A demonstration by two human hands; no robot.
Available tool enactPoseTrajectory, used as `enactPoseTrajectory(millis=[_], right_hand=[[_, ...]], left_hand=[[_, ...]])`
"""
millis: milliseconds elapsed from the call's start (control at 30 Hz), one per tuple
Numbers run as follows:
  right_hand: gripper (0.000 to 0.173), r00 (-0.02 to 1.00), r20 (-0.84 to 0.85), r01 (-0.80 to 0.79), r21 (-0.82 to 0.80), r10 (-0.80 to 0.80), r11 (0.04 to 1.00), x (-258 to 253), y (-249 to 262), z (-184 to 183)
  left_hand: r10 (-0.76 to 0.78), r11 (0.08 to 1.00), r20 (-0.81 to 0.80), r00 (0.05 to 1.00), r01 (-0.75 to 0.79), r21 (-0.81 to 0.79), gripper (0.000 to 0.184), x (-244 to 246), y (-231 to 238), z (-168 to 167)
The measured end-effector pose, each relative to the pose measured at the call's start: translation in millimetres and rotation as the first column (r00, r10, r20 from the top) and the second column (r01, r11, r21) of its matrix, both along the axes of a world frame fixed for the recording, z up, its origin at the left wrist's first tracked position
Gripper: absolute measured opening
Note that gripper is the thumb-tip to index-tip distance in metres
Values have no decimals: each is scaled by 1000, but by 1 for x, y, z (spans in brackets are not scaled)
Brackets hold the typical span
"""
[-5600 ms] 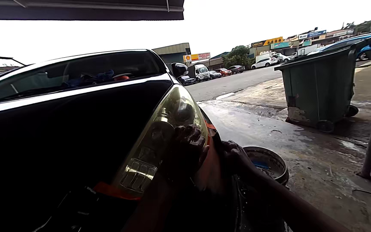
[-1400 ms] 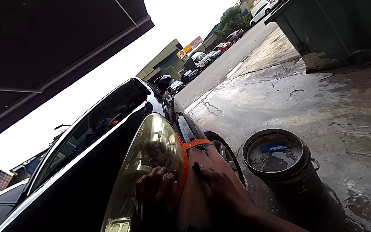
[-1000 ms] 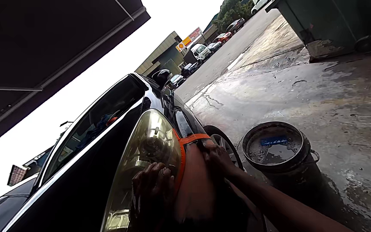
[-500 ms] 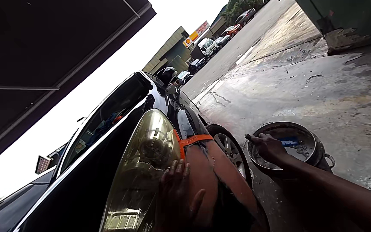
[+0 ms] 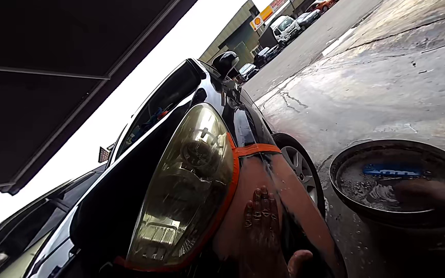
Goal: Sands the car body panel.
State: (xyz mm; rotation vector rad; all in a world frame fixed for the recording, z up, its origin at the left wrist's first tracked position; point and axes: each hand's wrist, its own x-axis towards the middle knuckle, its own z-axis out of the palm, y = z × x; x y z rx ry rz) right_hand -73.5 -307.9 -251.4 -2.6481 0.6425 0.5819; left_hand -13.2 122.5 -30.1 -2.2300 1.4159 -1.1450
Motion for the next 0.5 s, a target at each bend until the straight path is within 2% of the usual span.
enactPoseTrajectory(millis=[133, 200, 267, 333, 400, 500], right_hand=[[37, 995, -89, -44, 30, 47, 999, 2, -6, -4], [34, 982, -10, -189, 10, 189, 982, 9, -14, -16], [23, 944, 83, -314, -61, 318, 948, 10, -12, 6], [26, 909, 69, -395, -168, 410, 903, 5, 11, 69], [26, 847, 22, -504, -282, 531, 816, 0, 58, 171], [30, 724, 151, -553, -457, 673, 697, -10, 131, 304]], left_hand=[[37, 999, -26, 999, -38, -16, 112, -20, 19, -20], [54, 998, -69, 996, -55, -7, 110, -28, 29, -26], [58, 998, -100, 993, -59, -3, 108, -35, 37, -30], [48, 998, -90, 995, -50, -23, 106, -34, 36, -31], [26, 996, -79, 997, -33, -84, 110, -25, 21, -28], [73, 988, -37, 997, -77, -130, 115, 0, -22, 3]])
